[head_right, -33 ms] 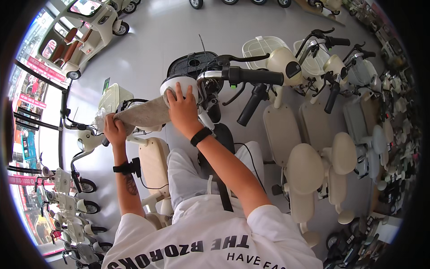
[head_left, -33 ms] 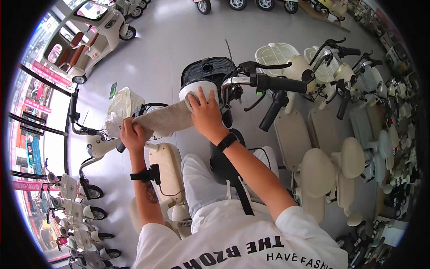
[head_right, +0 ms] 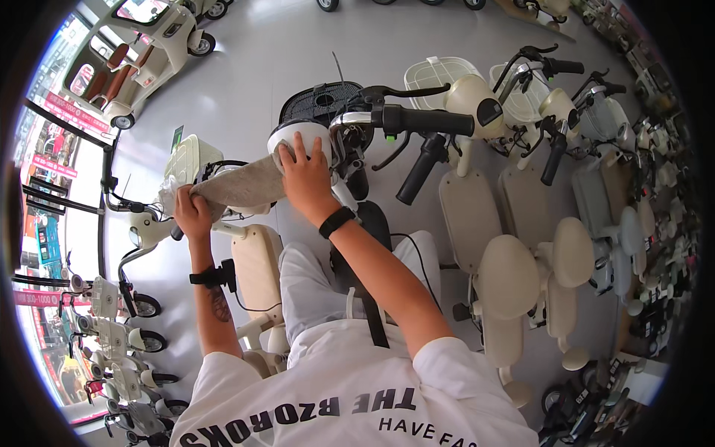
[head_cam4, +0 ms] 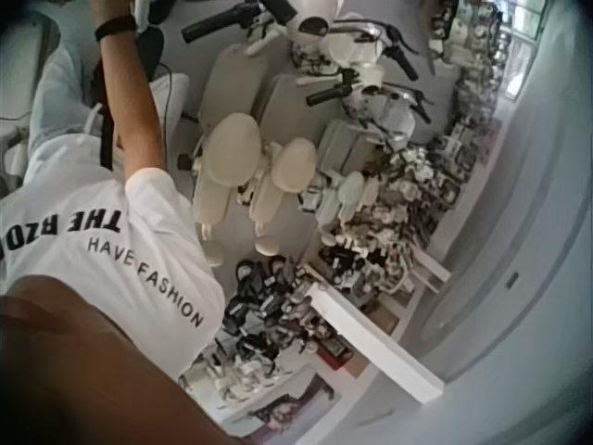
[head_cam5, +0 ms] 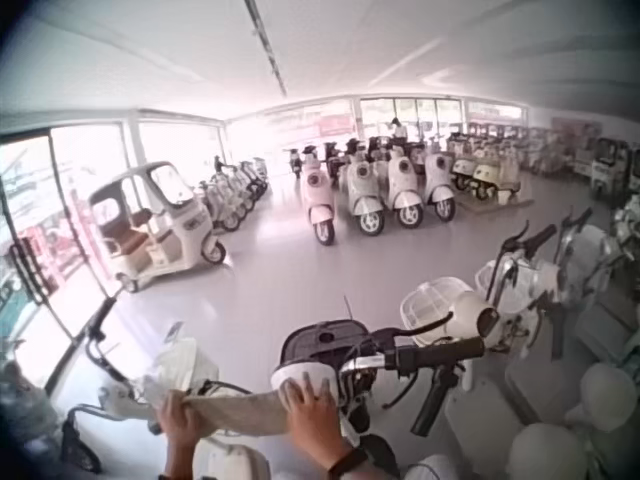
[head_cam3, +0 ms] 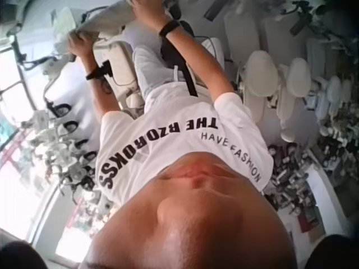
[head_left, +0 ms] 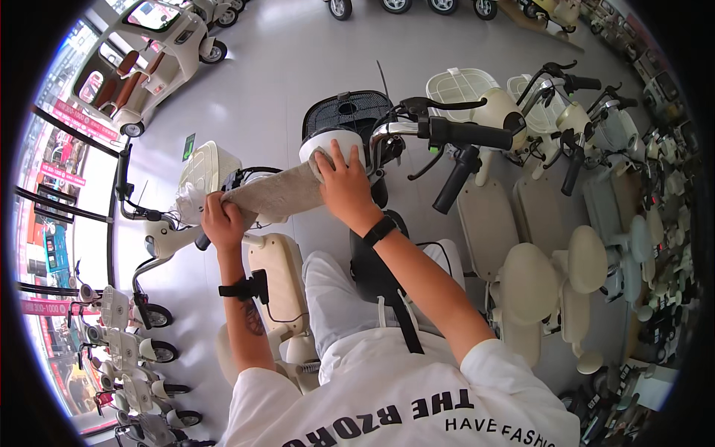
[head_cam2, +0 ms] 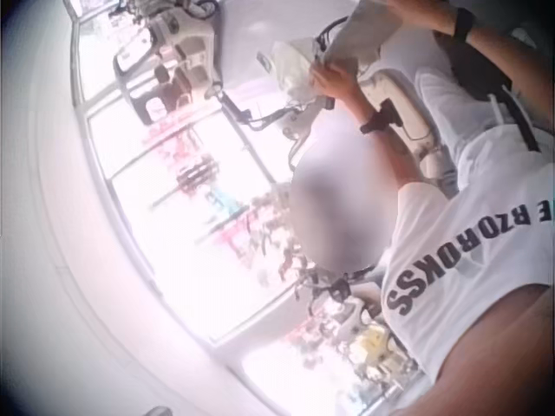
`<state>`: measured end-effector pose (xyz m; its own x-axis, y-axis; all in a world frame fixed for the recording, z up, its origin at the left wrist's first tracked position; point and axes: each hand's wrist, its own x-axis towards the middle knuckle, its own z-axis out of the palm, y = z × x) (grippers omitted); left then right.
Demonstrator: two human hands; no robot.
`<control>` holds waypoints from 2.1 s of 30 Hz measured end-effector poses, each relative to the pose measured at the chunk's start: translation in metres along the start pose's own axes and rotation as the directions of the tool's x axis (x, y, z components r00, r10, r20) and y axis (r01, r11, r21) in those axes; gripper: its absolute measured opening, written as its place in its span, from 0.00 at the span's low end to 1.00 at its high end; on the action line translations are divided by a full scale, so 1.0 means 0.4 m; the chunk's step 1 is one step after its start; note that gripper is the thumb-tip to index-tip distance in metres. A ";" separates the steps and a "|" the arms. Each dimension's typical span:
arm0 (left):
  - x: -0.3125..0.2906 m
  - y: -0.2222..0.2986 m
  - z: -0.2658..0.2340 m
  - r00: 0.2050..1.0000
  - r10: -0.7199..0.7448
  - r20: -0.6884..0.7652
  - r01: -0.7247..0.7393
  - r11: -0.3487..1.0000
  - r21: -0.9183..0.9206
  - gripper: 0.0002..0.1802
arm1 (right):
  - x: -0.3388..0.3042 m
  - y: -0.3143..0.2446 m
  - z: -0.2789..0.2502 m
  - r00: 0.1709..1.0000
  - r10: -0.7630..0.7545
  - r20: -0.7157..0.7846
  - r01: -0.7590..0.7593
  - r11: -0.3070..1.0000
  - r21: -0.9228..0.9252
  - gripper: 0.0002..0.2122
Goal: Cleaning various parts of an electric scooter with a cloth, including handlebars and body panels.
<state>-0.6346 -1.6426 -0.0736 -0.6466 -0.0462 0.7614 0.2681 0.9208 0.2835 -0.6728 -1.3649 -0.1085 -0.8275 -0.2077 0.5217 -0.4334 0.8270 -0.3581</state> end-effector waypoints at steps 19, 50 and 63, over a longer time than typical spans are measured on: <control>-0.013 0.102 -0.015 0.986 0.020 0.164 -0.042 0.990 0.133 0.08 | -0.025 0.064 -0.362 0.966 -0.226 -0.128 0.256 0.908 0.331 0.25; 0.038 0.219 0.091 0.967 0.069 -0.246 -0.021 0.981 0.195 0.06 | -0.093 0.083 -0.080 0.999 -0.038 -0.033 0.033 0.990 -0.139 0.24; 0.030 0.258 0.080 0.989 0.019 -0.149 -0.013 0.999 0.044 0.06 | -0.136 0.093 -0.165 0.993 0.096 0.074 -0.094 0.995 -0.027 0.21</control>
<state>-0.6375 -1.5357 -0.0541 -0.5278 -0.0854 0.8451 0.2446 0.9375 0.2475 -0.6205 -1.2885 -0.0992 -0.8894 -0.1652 0.4262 -0.3434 0.8569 -0.3845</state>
